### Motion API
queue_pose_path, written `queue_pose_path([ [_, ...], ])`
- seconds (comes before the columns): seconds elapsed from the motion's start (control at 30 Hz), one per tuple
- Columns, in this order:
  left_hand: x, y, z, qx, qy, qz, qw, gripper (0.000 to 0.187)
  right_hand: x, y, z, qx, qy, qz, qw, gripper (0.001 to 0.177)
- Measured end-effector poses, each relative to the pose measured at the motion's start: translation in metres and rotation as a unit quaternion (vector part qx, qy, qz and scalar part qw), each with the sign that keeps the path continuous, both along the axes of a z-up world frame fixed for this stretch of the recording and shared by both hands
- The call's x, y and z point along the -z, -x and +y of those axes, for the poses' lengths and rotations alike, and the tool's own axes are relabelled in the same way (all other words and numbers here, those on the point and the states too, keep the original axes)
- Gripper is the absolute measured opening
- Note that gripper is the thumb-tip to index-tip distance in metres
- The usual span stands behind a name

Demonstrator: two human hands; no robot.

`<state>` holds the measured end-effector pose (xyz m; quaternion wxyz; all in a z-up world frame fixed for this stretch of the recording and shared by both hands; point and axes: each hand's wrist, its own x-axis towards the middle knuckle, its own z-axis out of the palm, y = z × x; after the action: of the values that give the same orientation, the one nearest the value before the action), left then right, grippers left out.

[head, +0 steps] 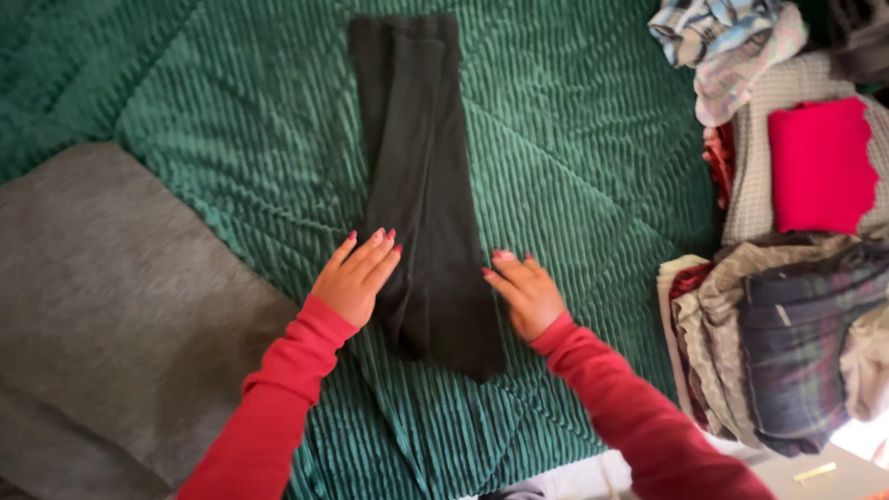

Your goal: The person folds leggings and sweatpants by hand on a bed and places them on a stack of laundry.

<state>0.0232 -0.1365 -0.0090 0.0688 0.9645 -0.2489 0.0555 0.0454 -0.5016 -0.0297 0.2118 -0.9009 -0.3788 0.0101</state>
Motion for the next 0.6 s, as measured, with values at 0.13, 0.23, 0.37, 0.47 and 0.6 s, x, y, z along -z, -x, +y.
queue_pose_path([
  [0.13, -0.007, 0.010, 0.010, 0.085, -0.008, 0.007, 0.996, 0.056, 0.010, -0.017, -0.007, -0.135, 0.077, -0.035, 0.987, 0.058],
  [0.23, -0.009, 0.010, 0.003, 0.162, 0.006, 0.033, 0.986, 0.069, 0.010, -0.028, 0.007, -0.322, 0.028, -0.053, 0.945, 0.067],
  [0.37, -0.003, 0.002, -0.006, 0.209, 0.040, 0.058, 0.975, 0.076, 0.006, -0.049, 0.022, -0.359, 0.127, 0.048, 0.923, 0.084],
  [0.47, 0.018, 0.003, 0.004, 0.199, 0.120, 0.087, 0.969, 0.068, 0.016, -0.059, 0.024, -0.379, 0.083, -0.017, 0.921, 0.079],
  [0.6, 0.112, 0.002, 0.017, 0.043, 0.291, 0.139, 0.946, 0.032, 0.061, -0.075, 0.021, -0.133, -0.123, 0.277, 0.944, 0.044],
])
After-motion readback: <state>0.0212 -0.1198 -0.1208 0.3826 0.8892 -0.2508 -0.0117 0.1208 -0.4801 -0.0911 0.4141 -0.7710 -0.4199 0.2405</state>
